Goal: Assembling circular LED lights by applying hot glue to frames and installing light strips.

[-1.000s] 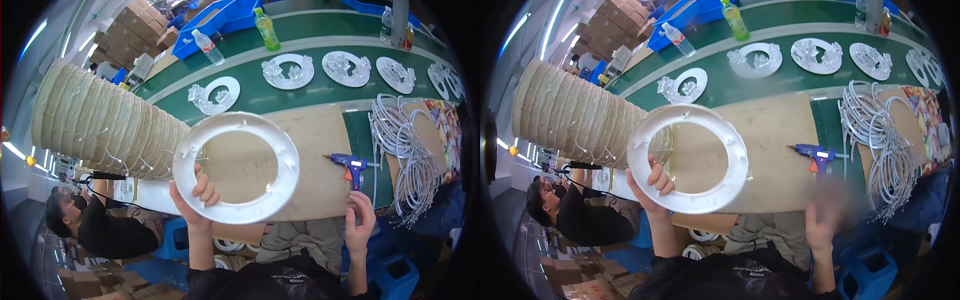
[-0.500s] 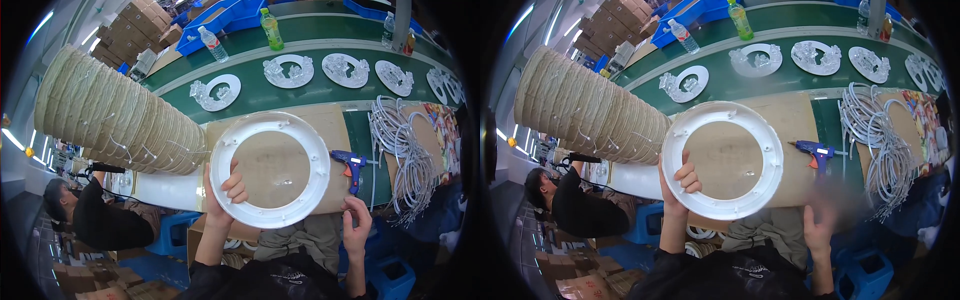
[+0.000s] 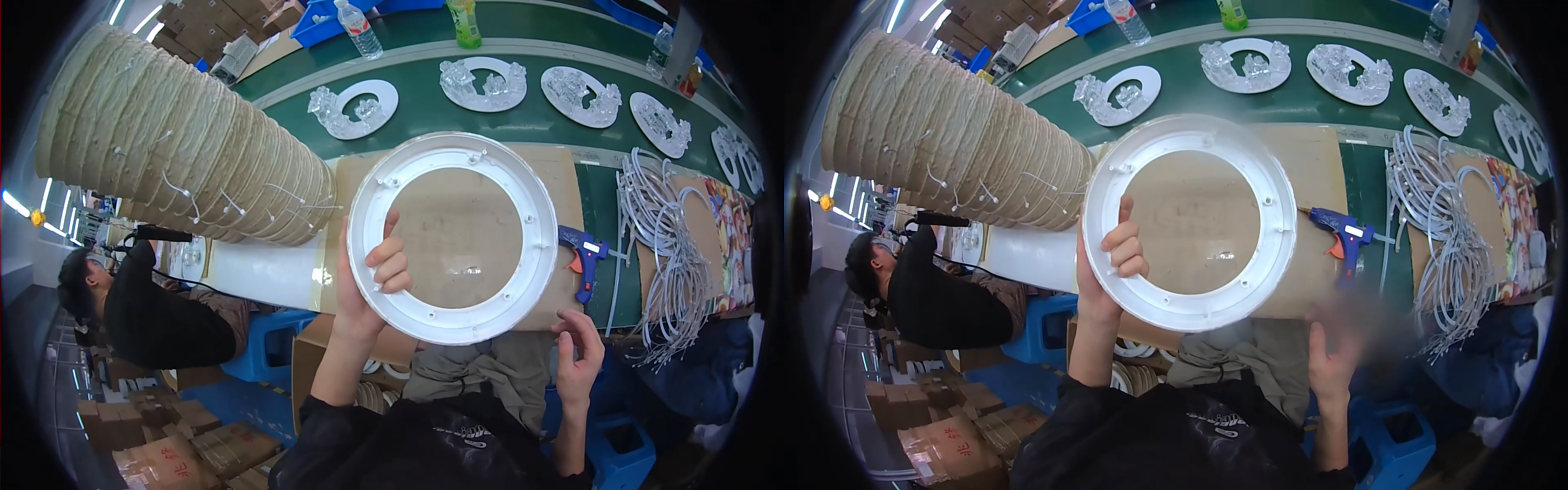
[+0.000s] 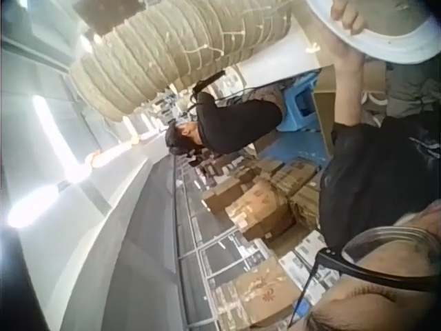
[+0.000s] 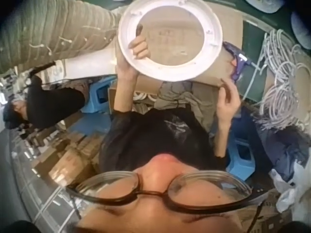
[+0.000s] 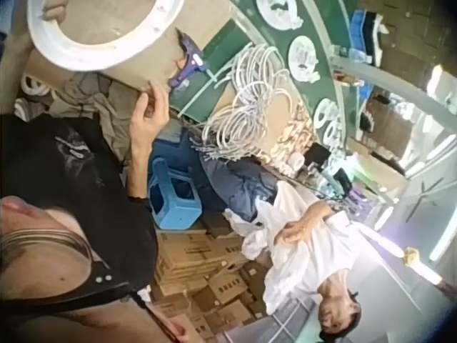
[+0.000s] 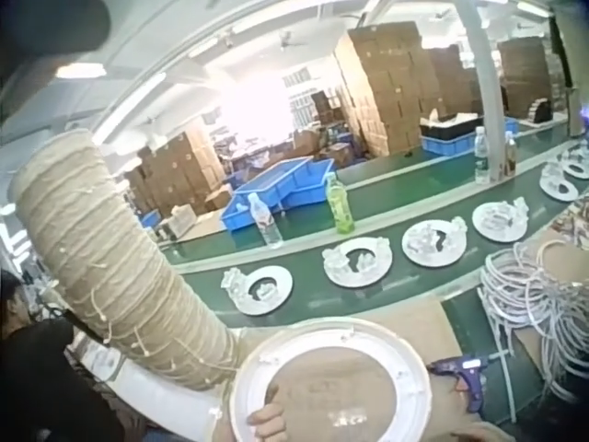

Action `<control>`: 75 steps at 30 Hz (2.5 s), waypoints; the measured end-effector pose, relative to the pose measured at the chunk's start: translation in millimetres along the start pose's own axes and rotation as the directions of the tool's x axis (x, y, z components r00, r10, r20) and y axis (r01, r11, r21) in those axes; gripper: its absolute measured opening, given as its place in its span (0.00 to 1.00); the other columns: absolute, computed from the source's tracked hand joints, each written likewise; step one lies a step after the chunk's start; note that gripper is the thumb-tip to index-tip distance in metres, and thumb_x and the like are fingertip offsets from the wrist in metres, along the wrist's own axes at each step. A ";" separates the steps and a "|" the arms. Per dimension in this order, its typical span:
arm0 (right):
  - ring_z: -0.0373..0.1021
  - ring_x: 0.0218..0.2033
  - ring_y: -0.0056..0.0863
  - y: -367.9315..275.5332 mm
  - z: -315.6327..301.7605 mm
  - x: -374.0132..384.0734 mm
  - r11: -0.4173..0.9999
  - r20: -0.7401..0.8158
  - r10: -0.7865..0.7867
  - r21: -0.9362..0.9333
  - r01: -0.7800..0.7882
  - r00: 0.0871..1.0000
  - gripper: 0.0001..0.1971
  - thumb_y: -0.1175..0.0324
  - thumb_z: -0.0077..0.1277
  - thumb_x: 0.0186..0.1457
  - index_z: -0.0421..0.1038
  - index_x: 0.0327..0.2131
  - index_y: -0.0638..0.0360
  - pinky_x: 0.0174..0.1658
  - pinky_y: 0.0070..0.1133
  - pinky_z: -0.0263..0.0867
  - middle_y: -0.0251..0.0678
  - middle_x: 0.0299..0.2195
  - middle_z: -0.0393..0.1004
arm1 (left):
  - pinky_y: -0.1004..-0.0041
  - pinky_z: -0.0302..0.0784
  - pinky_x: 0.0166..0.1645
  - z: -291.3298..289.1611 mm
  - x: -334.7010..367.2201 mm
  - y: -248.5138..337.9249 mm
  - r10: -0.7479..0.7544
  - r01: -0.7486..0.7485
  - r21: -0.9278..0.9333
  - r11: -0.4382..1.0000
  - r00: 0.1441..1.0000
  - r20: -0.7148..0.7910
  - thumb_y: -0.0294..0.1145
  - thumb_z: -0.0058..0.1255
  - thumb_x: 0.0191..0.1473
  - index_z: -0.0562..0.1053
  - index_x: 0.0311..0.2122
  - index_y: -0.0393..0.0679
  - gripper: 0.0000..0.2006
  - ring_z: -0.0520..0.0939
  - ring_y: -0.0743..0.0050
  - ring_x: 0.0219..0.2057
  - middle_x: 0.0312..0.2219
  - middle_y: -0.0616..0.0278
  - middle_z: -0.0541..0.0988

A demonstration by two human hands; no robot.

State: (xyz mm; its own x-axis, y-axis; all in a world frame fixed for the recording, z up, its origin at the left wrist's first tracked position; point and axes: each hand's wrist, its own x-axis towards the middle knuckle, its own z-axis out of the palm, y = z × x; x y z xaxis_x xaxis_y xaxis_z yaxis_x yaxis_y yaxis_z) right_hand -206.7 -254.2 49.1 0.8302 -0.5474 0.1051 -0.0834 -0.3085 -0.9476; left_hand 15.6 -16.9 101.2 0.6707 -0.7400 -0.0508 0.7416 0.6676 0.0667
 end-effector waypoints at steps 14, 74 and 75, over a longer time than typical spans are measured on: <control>0.73 0.35 0.26 -5.1 5.7 6.4 1.000 0.031 0.012 0.003 -0.013 0.999 0.14 0.81 0.47 0.53 0.72 0.44 0.64 0.39 0.20 0.69 0.41 0.41 0.73 | 0.79 0.54 0.21 -7.2 -7.1 6.2 0.074 -0.069 0.079 0.994 0.996 -0.059 0.57 0.32 0.65 0.62 0.59 0.40 0.31 0.55 0.83 0.16 0.18 0.71 0.59; 0.75 0.41 0.38 -26.4 12.3 7.0 0.904 0.178 -0.363 -0.171 0.392 0.915 0.15 0.71 0.56 0.56 0.74 0.46 0.68 0.46 0.26 0.72 0.51 0.42 0.77 | 0.80 0.57 0.19 -67.4 12.5 -19.0 0.167 -0.148 0.081 0.986 0.920 -0.354 0.61 0.38 0.61 0.67 0.53 0.48 0.27 0.58 0.87 0.15 0.17 0.76 0.59; 0.76 0.38 0.35 -20.0 17.1 -3.1 0.912 0.119 -0.279 -0.278 0.301 0.953 0.13 0.72 0.57 0.56 0.75 0.44 0.68 0.43 0.25 0.73 0.47 0.39 0.79 | 0.81 0.57 0.19 -72.6 9.0 -19.8 0.212 -0.181 0.124 0.976 0.925 -0.315 0.61 0.38 0.61 0.67 0.53 0.48 0.27 0.59 0.87 0.15 0.17 0.76 0.59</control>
State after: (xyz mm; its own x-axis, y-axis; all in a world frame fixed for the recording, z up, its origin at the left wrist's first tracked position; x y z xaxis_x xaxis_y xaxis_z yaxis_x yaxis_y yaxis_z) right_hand -198.2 -233.0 62.6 0.8800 -0.3431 0.3283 0.0211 -0.6624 -0.7488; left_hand 8.0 -30.8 27.0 0.7823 -0.5172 -0.3470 0.6001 0.7751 0.1976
